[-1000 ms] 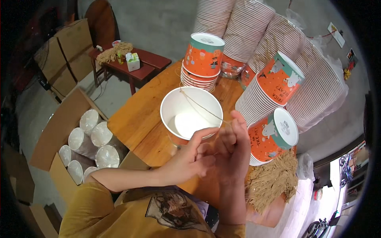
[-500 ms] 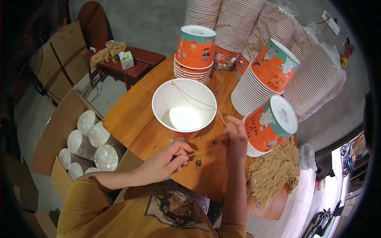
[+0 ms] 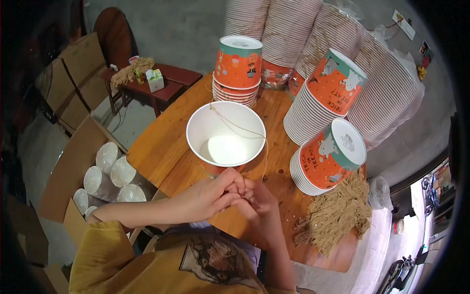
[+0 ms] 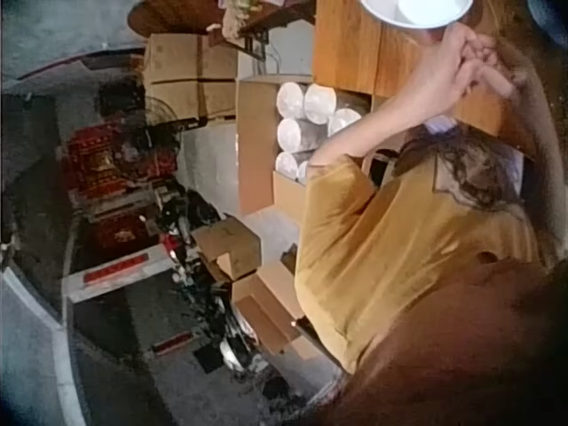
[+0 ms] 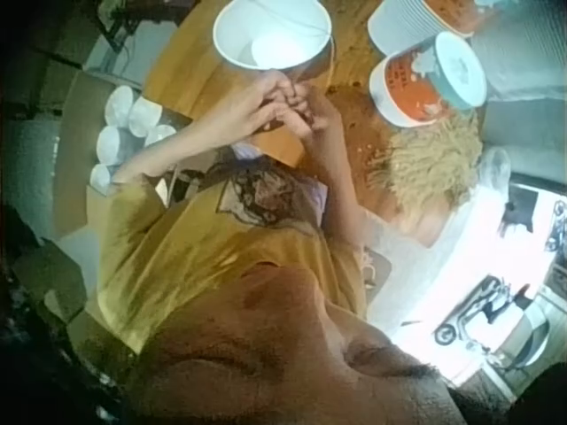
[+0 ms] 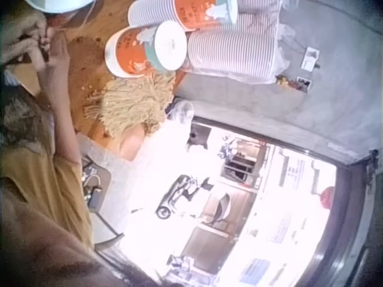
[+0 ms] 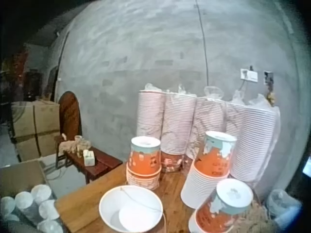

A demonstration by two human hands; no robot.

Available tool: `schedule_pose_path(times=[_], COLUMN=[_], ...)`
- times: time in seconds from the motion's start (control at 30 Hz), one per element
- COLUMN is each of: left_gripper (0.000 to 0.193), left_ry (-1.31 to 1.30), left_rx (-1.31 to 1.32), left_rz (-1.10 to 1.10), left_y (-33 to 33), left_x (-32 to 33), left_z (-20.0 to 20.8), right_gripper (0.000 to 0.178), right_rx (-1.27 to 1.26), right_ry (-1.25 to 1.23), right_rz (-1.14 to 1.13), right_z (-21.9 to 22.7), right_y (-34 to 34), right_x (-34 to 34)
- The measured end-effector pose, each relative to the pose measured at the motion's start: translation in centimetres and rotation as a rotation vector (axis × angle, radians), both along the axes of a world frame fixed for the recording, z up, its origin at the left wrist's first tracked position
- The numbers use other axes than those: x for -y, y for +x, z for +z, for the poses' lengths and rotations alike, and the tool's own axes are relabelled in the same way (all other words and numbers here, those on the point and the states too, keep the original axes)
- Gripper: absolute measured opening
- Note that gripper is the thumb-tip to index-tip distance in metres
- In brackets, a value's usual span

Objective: Attaching string handles to decorative paper buckets in a workshop environment.

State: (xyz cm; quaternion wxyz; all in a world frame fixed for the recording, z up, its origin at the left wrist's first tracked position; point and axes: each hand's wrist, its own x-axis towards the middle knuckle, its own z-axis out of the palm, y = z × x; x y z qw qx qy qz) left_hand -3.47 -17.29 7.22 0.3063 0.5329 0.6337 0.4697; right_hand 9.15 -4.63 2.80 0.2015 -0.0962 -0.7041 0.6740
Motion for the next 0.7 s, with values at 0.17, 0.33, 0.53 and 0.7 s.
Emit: schedule_pose_path(times=[0.17,0.33,0.53,0.7], left_gripper=[0.012,0.018,0.019,0.027], left_ry=[-0.061,-0.094,0.274,0.332], left_rx=[0.083,0.11,-0.31,-0.804], left_rz=[0.012,0.018,0.231,0.223], left_y=[-0.5,-1.5,-1.7,-3.7], left_x=[0.2,0.4,0.2,-1.7], left_z=[1.0,1.3,1.0,1.2], right_gripper=[0.024,0.013,0.007,0.012], right_rx=[0.043,-0.052,-0.072,-0.154], right_ry=[0.359,0.54,0.239,0.292], right_rz=[-0.121,-0.246,-0.487,-0.654], right_z=[0.4,1.2,0.4,-0.9], right_y=[0.3,-0.4,-1.5,-3.1], right_x=[-0.1,0.7,1.2,1.2])
